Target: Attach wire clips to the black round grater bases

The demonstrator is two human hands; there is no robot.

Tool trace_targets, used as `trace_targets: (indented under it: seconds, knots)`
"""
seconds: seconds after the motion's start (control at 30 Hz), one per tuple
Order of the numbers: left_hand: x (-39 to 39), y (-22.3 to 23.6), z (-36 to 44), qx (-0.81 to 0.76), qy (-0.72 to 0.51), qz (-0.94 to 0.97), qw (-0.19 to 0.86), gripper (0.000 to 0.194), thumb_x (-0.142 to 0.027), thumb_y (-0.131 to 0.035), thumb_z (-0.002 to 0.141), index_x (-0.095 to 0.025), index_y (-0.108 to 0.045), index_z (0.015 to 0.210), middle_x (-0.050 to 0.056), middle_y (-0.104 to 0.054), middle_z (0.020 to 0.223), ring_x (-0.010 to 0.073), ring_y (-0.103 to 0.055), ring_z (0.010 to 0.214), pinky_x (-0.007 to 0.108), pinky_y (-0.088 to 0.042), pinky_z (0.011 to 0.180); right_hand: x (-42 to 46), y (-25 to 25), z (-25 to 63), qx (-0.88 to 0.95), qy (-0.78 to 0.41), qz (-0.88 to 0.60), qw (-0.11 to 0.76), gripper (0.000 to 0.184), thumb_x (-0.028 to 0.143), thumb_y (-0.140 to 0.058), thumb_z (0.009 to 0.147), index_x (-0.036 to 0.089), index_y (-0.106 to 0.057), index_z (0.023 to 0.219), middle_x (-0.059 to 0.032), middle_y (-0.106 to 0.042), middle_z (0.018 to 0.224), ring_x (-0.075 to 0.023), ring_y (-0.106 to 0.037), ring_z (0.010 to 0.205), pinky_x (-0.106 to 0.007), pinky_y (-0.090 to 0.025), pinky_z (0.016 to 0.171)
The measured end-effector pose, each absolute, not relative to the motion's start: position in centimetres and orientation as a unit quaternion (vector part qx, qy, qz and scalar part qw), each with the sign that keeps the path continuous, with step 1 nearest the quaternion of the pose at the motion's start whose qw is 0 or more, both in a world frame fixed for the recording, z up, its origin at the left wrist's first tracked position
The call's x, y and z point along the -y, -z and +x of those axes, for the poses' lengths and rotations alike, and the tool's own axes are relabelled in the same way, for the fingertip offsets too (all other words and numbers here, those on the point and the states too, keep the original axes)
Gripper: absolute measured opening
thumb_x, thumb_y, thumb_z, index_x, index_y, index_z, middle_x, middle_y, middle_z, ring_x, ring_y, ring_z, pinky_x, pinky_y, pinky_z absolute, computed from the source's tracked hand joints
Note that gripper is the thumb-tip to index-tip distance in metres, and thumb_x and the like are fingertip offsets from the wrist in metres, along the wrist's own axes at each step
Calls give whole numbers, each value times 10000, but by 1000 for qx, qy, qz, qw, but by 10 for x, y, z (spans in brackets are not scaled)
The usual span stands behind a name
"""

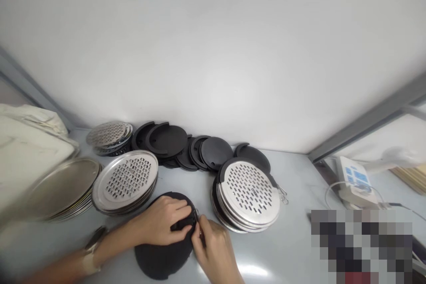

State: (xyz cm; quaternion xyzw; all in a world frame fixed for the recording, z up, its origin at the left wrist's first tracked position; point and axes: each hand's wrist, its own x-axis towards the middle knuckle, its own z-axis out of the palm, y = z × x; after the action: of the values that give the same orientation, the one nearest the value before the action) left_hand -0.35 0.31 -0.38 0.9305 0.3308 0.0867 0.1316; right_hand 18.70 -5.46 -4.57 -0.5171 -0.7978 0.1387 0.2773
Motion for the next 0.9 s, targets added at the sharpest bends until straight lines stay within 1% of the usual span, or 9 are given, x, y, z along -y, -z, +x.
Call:
trace_targets:
  seconds: [0.1,0.17,0.27,0.33,0.4,0.53,0.6,0.73,0.9]
  knots:
    - [-4,3,-3,-334,-85,929,136,143,-324,-555,846,-204,-479,836,-17,-594,782,169,-589,711,294,-358,586,55,44,186,803,-150,-511,267,199,182,-371,940,223,-369,745,39,-490,578,-124,-509,483,-238,-304,494]
    - [-4,3,-3,-330,-89,929,140,145,-316,-554,850,-205,-503,928,-14,-604,801,174,-596,722,293,-369,591,56,43,186,804,-156,-511,260,199,184,-376,934,224,-362,739,38,-490,580,-125,-506,484,-238,-303,493]
    - [-5,2,-4,-301,-91,940,131,231,-298,-517,886,-241,-509,1109,-14,-604,839,167,-596,717,283,-369,582,56,44,187,804,-162,-511,258,185,178,-375,925,222,-365,746,36,-495,582,-125,-505,484,-239,-303,495]
    - [-5,2,-5,-286,-88,946,124,251,-295,-486,911,-267,-505,1159,-15,-594,838,158,-586,694,281,-361,570,56,44,187,803,-163,-512,258,178,172,-375,921,221,-369,750,36,-496,583,-123,-502,481,-239,-302,495]
    - [-5,2,-5,-285,-87,947,121,220,-297,-476,918,-266,-519,1131,-15,-584,826,157,-578,685,284,-354,563,56,44,187,803,-162,-510,260,181,171,-376,919,221,-367,745,37,-494,581,-120,-497,479,-238,-300,495]
    - [-4,3,-5,-285,-85,947,119,116,-301,-482,912,-244,-543,992,-12,-572,806,159,-564,678,289,-341,556,56,41,186,806,-165,-503,263,190,166,-369,919,221,-365,737,35,-494,582,-117,-495,481,-234,-301,492]
    - [-4,4,-4,-284,-85,948,120,105,-300,-486,908,-240,-539,976,-12,-572,803,159,-562,676,288,-338,555,56,40,186,806,-163,-503,265,191,165,-370,920,221,-369,737,36,-493,581,-116,-494,478,-231,-302,488]
    - [-5,5,-4,-297,-83,942,132,148,-303,-502,899,-223,-521,1022,-7,-599,830,174,-586,719,289,-366,585,56,44,186,797,-141,-513,287,200,180,-393,926,221,-371,732,41,-488,570,-114,-504,478,-226,-312,485]
    - [-5,4,-3,-305,-78,938,145,279,-301,-521,884,-200,-486,1142,5,-629,874,196,-616,771,293,-398,612,55,49,187,771,-131,-537,315,218,211,-417,938,224,-368,726,59,-467,535,-106,-486,447,-215,-313,463]
